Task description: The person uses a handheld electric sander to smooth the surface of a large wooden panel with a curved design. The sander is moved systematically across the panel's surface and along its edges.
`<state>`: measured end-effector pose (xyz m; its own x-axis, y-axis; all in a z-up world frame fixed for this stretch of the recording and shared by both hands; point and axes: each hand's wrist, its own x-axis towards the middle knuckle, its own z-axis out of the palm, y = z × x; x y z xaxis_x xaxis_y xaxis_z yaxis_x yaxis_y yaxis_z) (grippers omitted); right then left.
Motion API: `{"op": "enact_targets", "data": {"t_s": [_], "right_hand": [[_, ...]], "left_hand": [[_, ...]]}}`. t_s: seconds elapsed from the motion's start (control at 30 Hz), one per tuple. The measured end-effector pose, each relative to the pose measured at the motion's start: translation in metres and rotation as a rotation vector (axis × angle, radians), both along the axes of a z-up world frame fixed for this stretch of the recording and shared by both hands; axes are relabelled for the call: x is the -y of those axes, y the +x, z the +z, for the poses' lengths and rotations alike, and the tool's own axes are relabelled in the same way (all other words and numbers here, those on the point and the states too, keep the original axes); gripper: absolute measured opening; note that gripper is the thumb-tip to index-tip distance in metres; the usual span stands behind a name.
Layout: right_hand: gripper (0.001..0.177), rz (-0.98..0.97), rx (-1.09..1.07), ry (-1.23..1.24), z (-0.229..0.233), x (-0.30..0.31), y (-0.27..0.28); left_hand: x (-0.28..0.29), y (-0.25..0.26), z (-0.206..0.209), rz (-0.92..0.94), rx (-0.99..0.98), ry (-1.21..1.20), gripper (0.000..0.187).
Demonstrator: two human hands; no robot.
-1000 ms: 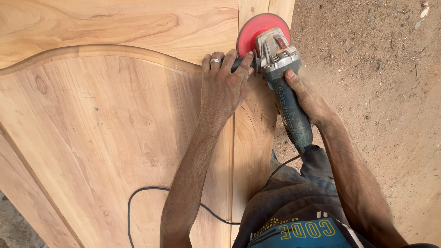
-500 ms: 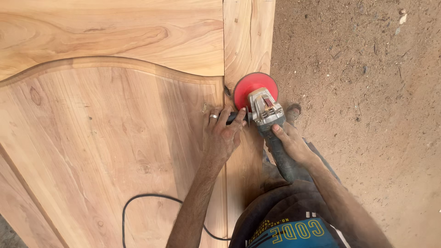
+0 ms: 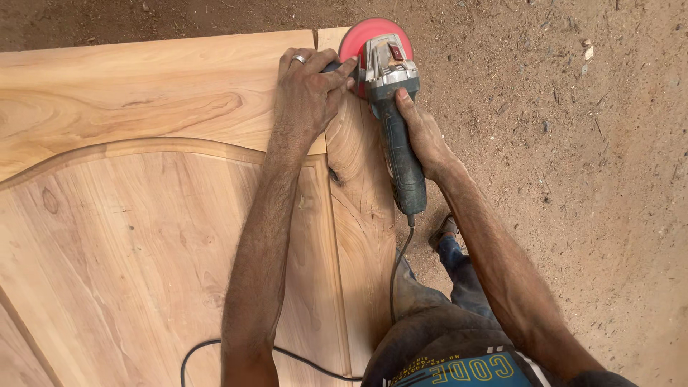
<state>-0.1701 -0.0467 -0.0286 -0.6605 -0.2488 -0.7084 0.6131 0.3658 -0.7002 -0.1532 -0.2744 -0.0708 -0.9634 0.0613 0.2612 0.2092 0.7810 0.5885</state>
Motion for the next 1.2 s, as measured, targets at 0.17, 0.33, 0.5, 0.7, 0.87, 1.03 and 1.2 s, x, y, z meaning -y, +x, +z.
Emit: {"op": "enact_targets", "data": {"t_s": [0.17,0.33,0.5,0.7,0.87,1.03,1.2], "right_hand": [[0.087,-0.002,0.034,0.022,-0.002,-0.008,0.015],[0.09,0.15,-0.099,0.088,-0.003,-0.023,0.044],[0.09,0.023,0.035,0.093,-0.014,-0.011,0.02],[0.087,0.009,0.003,0.018,0.001,0.007,-0.008],[0.088,0.02,0.043,0.031,0.002,-0.008,0.021],[0.086,-0.009,0.097,0.082,-0.005,-0.02,0.052],[0.083,0.022,0.065,0.017,-0.002,-0.032,0.069]], "left_hand": [[-0.002,0.01,0.011,-0.047,0.052,0.011,0.029],[-0.016,0.043,0.034,-0.015,0.152,0.025,0.031],[-0.005,0.018,0.01,-0.001,0.105,0.007,0.029],[0.006,-0.008,-0.003,0.017,0.038,-0.027,0.029],[-0.009,0.027,0.0,0.024,0.088,-0.041,0.032],[-0.022,0.052,0.0,0.008,0.164,-0.106,0.036],[-0.032,0.072,0.011,0.007,0.17,-0.108,0.036]]}}
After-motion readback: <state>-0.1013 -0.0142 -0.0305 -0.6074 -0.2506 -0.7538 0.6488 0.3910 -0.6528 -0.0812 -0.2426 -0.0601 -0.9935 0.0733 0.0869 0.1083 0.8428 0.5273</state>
